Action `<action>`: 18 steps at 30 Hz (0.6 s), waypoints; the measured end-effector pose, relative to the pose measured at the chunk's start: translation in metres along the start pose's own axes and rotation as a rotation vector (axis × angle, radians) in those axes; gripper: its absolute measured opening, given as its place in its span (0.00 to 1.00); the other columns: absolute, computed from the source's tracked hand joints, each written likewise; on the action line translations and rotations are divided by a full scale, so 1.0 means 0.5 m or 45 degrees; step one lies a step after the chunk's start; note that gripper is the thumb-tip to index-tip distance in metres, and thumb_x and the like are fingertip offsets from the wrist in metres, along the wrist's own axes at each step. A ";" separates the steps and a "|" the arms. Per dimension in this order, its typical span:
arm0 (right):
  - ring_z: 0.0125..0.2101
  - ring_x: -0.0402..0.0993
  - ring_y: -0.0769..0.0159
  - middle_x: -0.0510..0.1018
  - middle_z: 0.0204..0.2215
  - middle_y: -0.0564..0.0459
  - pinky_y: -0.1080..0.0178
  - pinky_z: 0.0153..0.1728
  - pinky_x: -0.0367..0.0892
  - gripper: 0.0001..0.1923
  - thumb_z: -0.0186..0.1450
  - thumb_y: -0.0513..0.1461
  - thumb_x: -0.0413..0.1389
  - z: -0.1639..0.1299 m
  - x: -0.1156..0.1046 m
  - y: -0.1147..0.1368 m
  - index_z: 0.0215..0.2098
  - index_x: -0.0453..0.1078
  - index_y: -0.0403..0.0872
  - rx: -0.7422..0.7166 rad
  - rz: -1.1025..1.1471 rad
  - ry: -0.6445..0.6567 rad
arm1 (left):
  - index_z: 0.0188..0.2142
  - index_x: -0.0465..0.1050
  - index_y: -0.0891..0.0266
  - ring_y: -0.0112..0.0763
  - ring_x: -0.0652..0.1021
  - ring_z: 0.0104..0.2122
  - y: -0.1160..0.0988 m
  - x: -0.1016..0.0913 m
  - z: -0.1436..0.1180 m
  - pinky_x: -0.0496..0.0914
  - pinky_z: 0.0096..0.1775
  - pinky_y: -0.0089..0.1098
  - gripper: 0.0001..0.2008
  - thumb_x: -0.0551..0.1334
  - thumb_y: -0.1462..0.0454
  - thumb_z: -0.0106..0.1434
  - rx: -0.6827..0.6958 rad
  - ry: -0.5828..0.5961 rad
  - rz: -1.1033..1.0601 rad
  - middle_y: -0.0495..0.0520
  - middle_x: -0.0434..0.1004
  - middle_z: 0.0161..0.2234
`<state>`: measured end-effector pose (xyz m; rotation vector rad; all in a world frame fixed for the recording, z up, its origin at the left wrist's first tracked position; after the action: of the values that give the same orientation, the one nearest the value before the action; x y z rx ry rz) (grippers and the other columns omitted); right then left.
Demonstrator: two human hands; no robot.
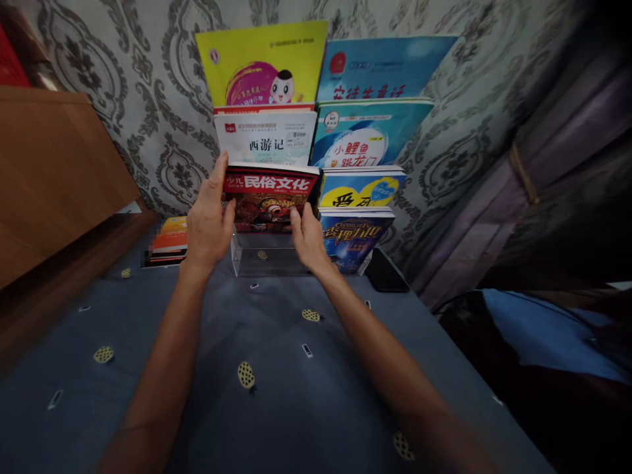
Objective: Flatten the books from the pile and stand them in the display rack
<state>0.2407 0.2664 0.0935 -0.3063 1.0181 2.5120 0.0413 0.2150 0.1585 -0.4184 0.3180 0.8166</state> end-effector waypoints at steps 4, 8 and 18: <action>0.43 0.78 0.53 0.78 0.43 0.43 0.49 0.44 0.75 0.30 0.72 0.61 0.33 0.000 0.005 -0.018 0.48 0.63 0.51 0.062 -0.016 -0.005 | 0.72 0.45 0.50 0.47 0.69 0.63 0.000 0.010 0.000 0.67 0.61 0.46 0.34 0.56 0.58 0.70 -0.005 0.055 -0.007 0.56 0.58 0.70; 0.43 0.77 0.51 0.78 0.43 0.43 0.49 0.45 0.73 0.28 0.73 0.59 0.33 -0.001 0.011 -0.025 0.50 0.63 0.52 0.092 -0.031 0.011 | 0.71 0.48 0.49 0.47 0.69 0.63 0.005 0.015 0.003 0.67 0.61 0.46 0.33 0.56 0.56 0.69 -0.038 0.053 -0.025 0.55 0.61 0.68; 0.48 0.71 0.52 0.73 0.45 0.41 0.46 0.51 0.70 0.19 0.75 0.48 0.34 -0.012 0.017 -0.004 0.50 0.62 0.49 -0.040 -0.221 -0.020 | 0.71 0.45 0.49 0.47 0.78 0.53 0.040 0.022 0.000 0.70 0.57 0.46 0.37 0.58 0.52 0.67 -0.123 0.033 -0.047 0.59 0.66 0.65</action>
<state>0.2344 0.2656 0.0852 -0.3677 0.9059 2.3721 0.0332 0.2341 0.1490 -0.5241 0.2951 0.7930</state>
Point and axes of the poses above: each hand's wrist, its own z-axis towards the middle knuckle, its own x-axis out of the palm, y = z × x, the point moved 1 cm from there along z, towards the middle knuckle
